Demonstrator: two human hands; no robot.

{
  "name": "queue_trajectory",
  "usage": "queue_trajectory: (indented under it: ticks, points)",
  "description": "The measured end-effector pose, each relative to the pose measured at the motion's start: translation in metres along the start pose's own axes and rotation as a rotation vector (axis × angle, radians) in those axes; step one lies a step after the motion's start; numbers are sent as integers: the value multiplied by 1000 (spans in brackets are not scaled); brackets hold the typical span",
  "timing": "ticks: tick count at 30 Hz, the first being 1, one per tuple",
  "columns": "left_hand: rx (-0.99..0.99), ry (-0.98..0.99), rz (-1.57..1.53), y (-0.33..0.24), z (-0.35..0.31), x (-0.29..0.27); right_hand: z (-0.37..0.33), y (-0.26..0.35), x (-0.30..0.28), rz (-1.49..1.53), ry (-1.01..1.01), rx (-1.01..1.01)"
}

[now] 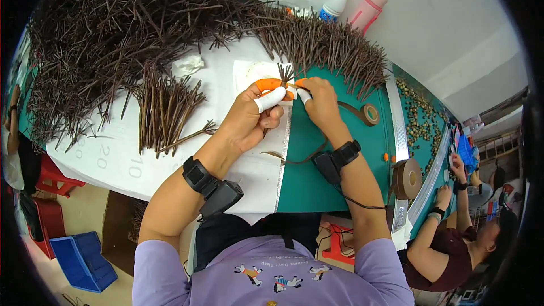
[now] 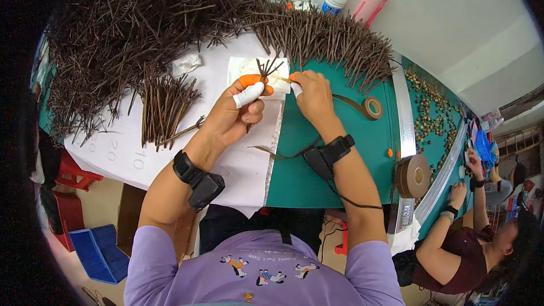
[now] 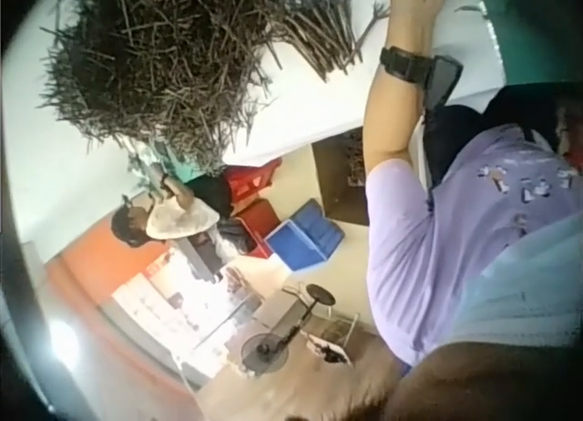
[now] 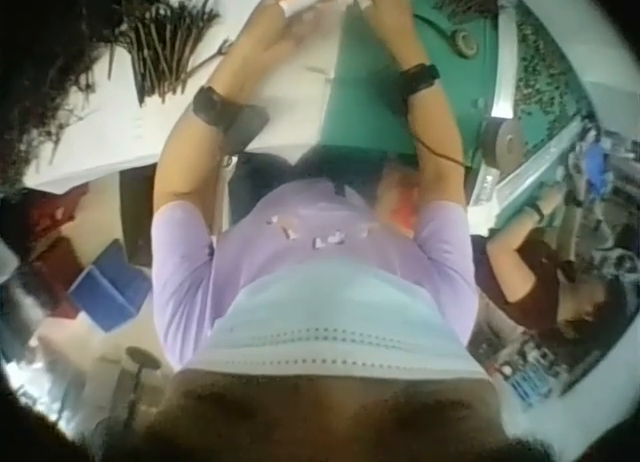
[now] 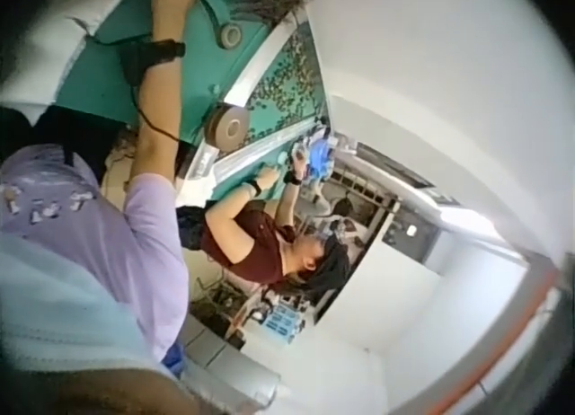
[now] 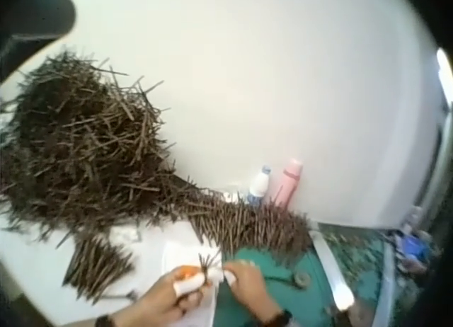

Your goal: Assembling decorative artificial pine branches by wrapping floral tape around needle bundles and a central stem.

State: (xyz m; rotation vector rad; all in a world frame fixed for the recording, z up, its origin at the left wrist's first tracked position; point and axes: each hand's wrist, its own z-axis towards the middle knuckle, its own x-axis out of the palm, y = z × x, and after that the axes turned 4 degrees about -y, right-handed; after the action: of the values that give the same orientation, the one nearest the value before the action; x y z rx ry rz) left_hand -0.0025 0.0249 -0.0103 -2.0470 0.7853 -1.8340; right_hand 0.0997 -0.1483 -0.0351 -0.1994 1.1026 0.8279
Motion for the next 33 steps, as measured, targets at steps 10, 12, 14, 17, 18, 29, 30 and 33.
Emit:
queue_trajectory:
  ticks: [10,12,14,17,18,29,30,33]
  points:
    - [5,-50,-179,-5,1,-2,2,12,-20,631,-253,249]
    - [11,-47,-179,-6,1,-3,-1,14,-24,721,-290,216]
    - [20,-43,-181,-6,2,-4,-3,18,-30,715,-368,128]
    - [5,-45,-193,-6,3,-7,-11,24,-44,625,-385,62]
    - [-2,-45,-201,-7,3,-8,-15,25,-50,536,-362,37]
    - [-10,-63,-166,-7,5,-7,-33,22,-66,140,-372,-73]
    - [2,-74,-155,-6,4,-6,-34,22,-66,132,-371,-68]
    - [23,-108,-109,-6,2,-1,-33,19,-64,144,-397,-60]
